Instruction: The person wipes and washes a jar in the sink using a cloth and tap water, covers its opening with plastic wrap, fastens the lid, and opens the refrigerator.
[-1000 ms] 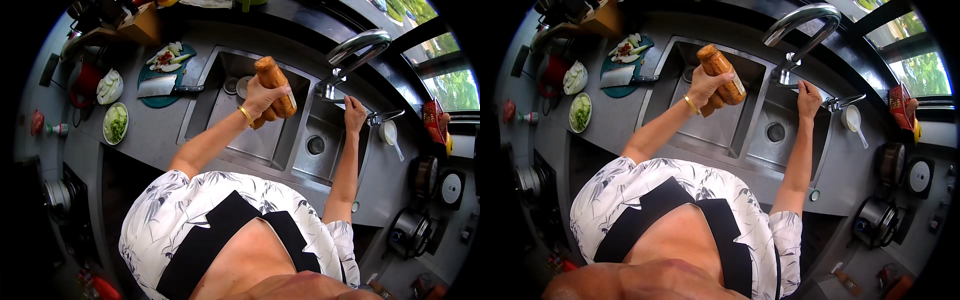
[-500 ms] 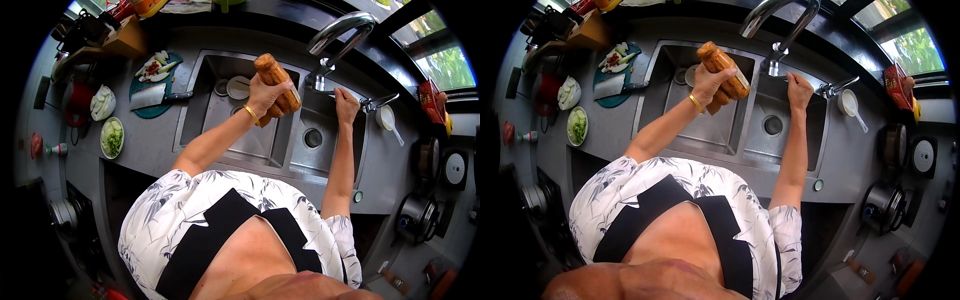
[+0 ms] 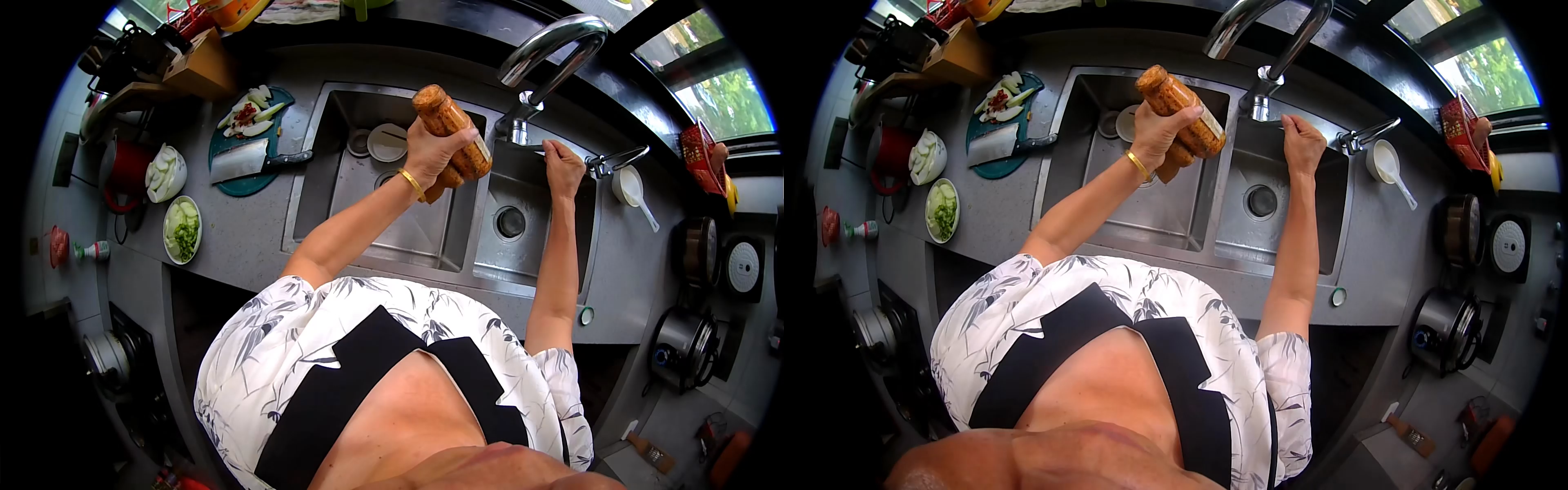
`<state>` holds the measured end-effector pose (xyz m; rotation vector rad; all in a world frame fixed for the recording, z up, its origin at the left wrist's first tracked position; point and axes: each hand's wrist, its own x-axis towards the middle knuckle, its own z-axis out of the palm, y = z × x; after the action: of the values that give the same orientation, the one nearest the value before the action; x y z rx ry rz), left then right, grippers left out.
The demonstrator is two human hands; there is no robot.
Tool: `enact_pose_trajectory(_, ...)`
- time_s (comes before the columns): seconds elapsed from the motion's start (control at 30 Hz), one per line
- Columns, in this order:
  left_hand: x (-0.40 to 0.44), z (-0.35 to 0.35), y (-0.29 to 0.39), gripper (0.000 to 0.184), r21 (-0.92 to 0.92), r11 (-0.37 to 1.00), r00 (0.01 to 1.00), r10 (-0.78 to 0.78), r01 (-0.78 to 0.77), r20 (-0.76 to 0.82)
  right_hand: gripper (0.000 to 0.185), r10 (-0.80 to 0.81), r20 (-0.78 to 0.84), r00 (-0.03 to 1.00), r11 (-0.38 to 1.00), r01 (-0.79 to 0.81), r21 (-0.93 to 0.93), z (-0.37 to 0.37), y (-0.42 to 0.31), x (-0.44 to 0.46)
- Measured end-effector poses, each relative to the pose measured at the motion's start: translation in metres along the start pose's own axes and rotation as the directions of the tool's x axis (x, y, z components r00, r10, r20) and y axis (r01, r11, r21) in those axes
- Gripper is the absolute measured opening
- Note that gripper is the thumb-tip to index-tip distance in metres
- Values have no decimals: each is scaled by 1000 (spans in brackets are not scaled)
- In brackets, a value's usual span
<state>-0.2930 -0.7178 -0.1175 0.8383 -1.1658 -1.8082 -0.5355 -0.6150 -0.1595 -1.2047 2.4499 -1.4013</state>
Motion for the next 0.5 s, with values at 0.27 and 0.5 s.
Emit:
enact_pose_trajectory(0.27, 3, 1, -3, 48, -8, 1000, 999, -18, 18, -28, 20, -3, 0, 1000, 1000, 3, -17, 1, 6, 0)
enact_pose_trajectory(0.5, 4, 3, -4, 48, -23, 999, 999, -35, 34, -14, 20, -5, -12, 1000, 1000, 5, -17, 1, 2, -1)
